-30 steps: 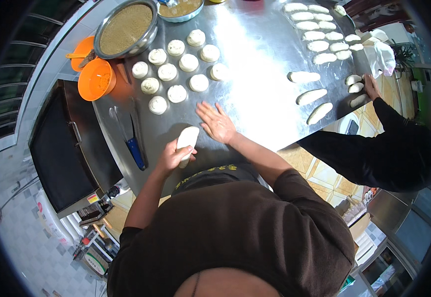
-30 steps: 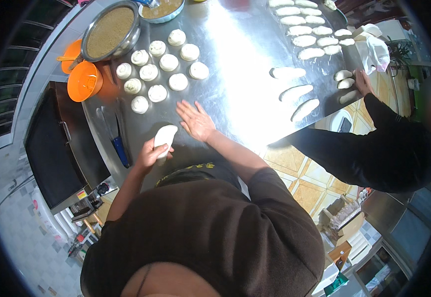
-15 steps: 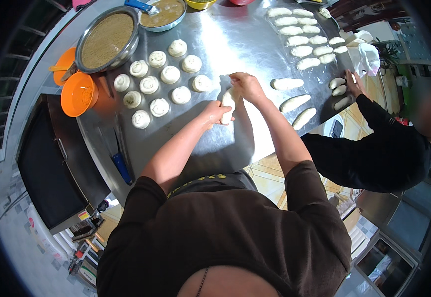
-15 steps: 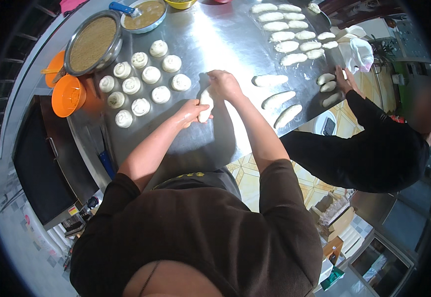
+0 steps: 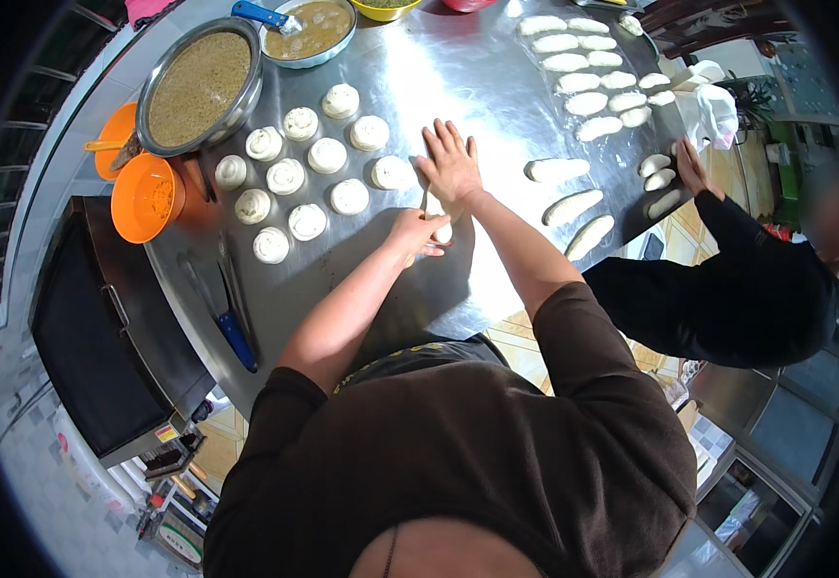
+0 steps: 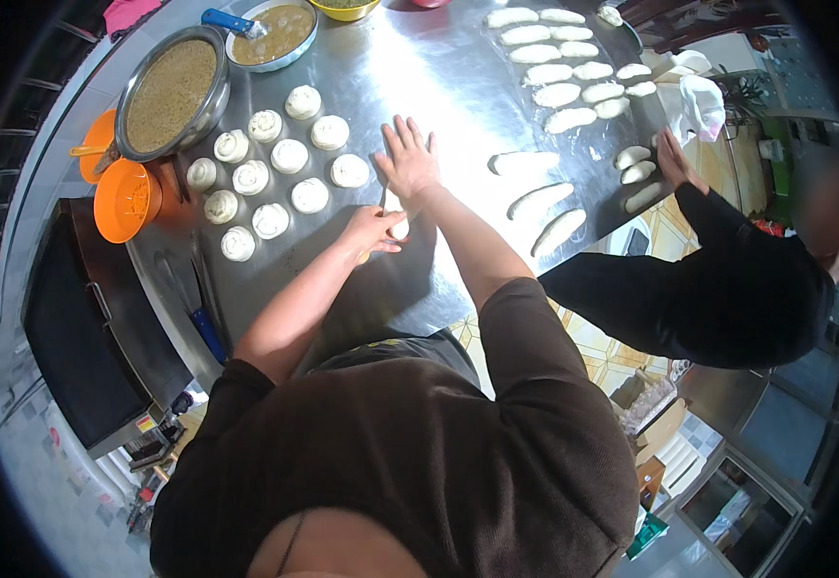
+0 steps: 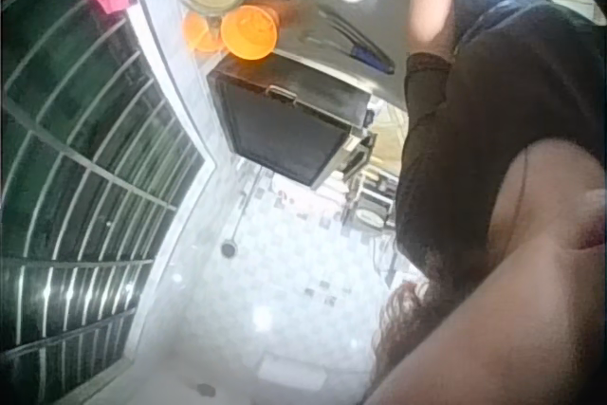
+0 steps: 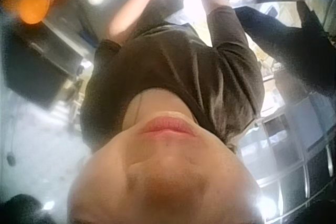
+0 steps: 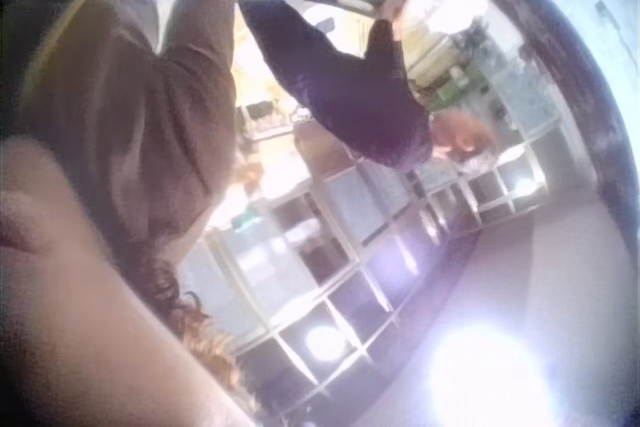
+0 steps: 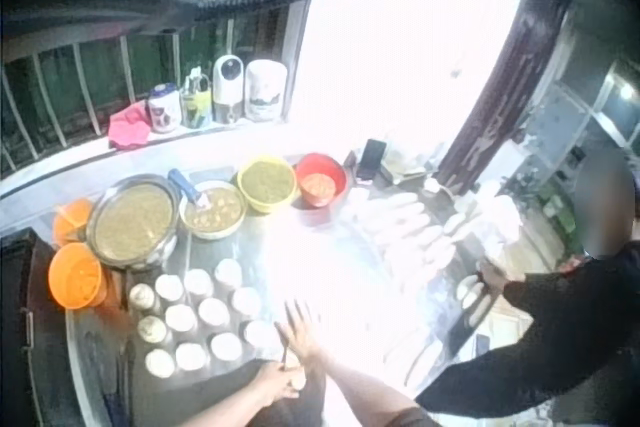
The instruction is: The person flattens small dough balls on a stainless steel table, scoops a green filling from a bowl, and places it onto the dough. They then fold and seal the dough around the filling to form a pastry, repeating this process continuously.
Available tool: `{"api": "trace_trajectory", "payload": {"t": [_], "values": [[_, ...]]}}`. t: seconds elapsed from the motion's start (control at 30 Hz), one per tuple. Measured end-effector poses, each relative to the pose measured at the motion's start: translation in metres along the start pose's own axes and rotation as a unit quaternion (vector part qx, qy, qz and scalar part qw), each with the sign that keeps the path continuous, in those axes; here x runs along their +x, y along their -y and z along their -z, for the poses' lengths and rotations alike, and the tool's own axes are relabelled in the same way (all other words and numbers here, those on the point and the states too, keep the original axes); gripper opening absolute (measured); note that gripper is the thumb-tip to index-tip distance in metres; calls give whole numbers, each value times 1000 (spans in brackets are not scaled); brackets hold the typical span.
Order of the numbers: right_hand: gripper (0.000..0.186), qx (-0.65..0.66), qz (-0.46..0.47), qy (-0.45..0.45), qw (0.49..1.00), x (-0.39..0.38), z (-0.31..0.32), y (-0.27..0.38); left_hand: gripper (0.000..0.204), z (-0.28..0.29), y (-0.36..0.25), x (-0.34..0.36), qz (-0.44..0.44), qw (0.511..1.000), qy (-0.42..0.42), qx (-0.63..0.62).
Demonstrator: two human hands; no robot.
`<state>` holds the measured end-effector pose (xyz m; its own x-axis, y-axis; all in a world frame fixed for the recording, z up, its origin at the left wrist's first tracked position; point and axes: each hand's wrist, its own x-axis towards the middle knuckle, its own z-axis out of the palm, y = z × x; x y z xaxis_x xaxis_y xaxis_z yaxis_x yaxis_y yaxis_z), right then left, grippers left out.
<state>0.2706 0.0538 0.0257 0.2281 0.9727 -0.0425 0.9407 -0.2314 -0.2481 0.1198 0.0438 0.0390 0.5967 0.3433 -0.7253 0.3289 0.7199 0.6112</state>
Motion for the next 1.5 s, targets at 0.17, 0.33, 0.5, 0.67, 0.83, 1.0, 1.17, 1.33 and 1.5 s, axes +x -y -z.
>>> {"api": "trace_trajectory", "payload": {"t": [0.17, 0.33, 0.5, 0.67, 0.83, 1.0, 1.17, 1.33, 1.5], "values": [[69, 21, -54, -9, 998, -34, -12, 28, 18, -1, 38, -5, -39, 998, -43, 39], [70, 7, -23, -45, 999, -44, -10, 33, 12, -2, 35, -9, -127, 969, -107, 184], [70, 150, -24, -9, 988, -34, -6, 26, 24, 7, 47, 1, -89, 979, -103, 153], [73, 223, 122, -203, 946, 81, 68, 40, 27, 0, 31, -10, -94, 954, -169, 231], [78, 44, 228, -106, 967, 214, 87, 73, 27, -3, 37, -18, -115, 947, -191, 230], [69, -148, 234, -9, 961, 261, 67, 83, 24, -9, 24, -31, -102, 959, -183, 190], [60, 144, 195, 2, 970, 278, 76, 85, 24, -7, 24, -29, -97, 963, -171, 184], [56, 567, 64, 59, 819, 293, 78, 72, 24, -6, 15, -32, -123, 947, -169, 242], [50, 714, -11, 167, 680, 227, 101, 34, 23, -1, 28, -21, -133, 954, -155, 218]]}}
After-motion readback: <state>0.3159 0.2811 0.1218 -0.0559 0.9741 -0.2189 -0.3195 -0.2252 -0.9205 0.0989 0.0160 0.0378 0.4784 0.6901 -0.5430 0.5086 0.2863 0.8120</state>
